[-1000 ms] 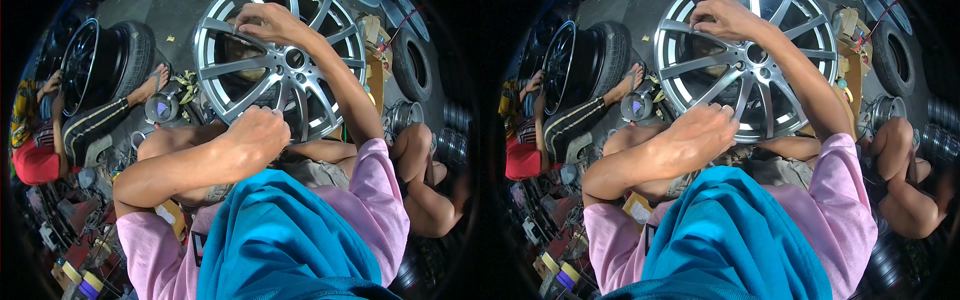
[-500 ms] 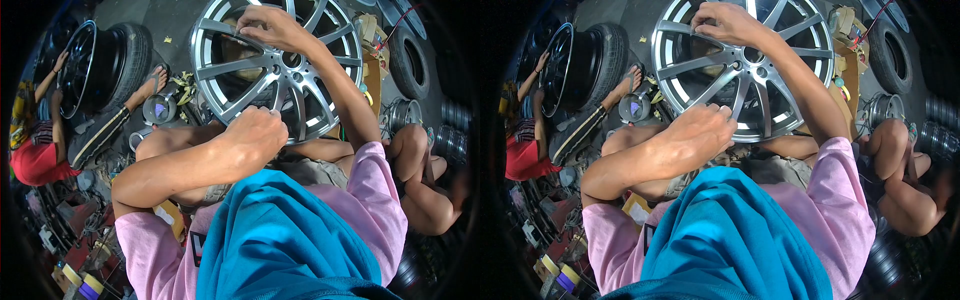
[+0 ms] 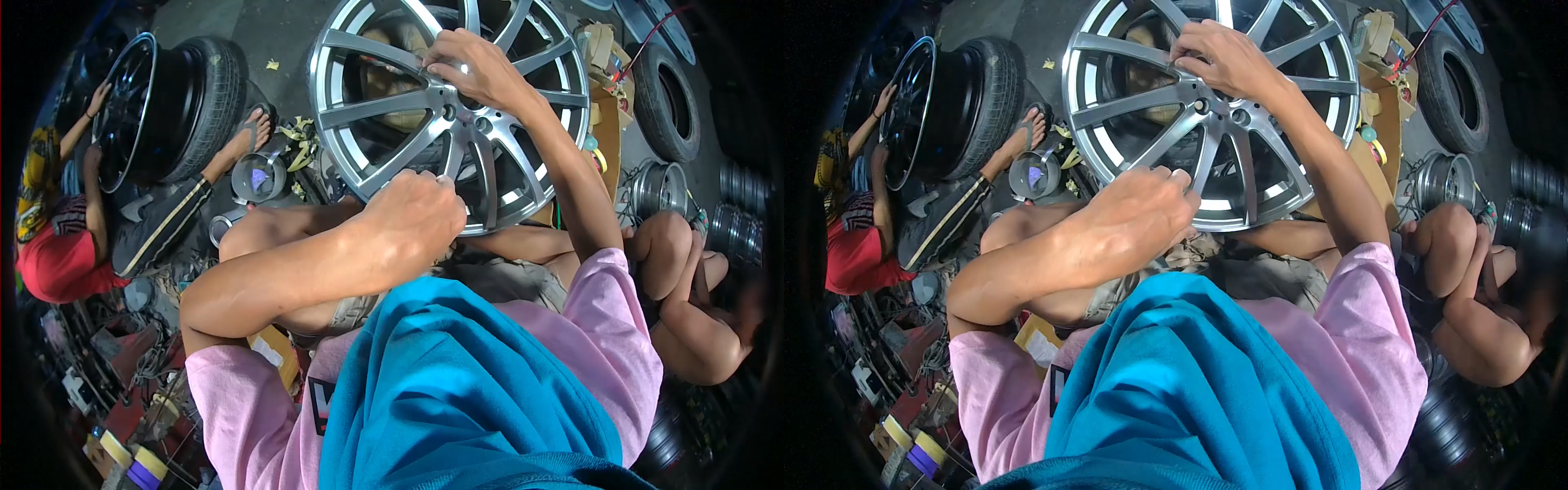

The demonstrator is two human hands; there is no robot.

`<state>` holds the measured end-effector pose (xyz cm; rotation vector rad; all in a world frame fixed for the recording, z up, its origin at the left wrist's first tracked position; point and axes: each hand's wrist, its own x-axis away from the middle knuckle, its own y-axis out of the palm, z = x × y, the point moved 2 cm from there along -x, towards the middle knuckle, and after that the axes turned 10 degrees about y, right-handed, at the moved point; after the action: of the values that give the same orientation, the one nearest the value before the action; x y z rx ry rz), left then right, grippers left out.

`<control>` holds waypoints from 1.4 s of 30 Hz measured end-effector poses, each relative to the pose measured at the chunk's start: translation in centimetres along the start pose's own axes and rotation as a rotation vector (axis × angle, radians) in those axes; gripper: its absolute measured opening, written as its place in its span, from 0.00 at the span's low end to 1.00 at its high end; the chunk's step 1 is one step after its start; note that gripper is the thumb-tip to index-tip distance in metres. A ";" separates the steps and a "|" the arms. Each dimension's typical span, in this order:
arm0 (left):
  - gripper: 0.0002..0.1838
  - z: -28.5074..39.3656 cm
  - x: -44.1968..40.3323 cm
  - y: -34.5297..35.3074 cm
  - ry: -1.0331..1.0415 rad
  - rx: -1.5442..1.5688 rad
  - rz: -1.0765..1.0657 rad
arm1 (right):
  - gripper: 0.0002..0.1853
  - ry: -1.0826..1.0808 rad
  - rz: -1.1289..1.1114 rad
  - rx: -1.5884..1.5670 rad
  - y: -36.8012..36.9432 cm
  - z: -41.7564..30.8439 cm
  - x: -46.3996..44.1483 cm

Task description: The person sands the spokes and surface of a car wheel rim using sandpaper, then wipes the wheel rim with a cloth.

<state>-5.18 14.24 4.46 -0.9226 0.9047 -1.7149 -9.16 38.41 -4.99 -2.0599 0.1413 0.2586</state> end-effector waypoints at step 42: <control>0.23 -8.6 -1.7 0.3 -0.318 -0.059 0.101 | 0.12 0.661 0.482 -0.488 5.7 -3.7 7.8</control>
<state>-12.18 17.15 0.08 -1.1321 0.7783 -1.4118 -2.36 32.53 -10.02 -2.5036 1.0754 -0.1260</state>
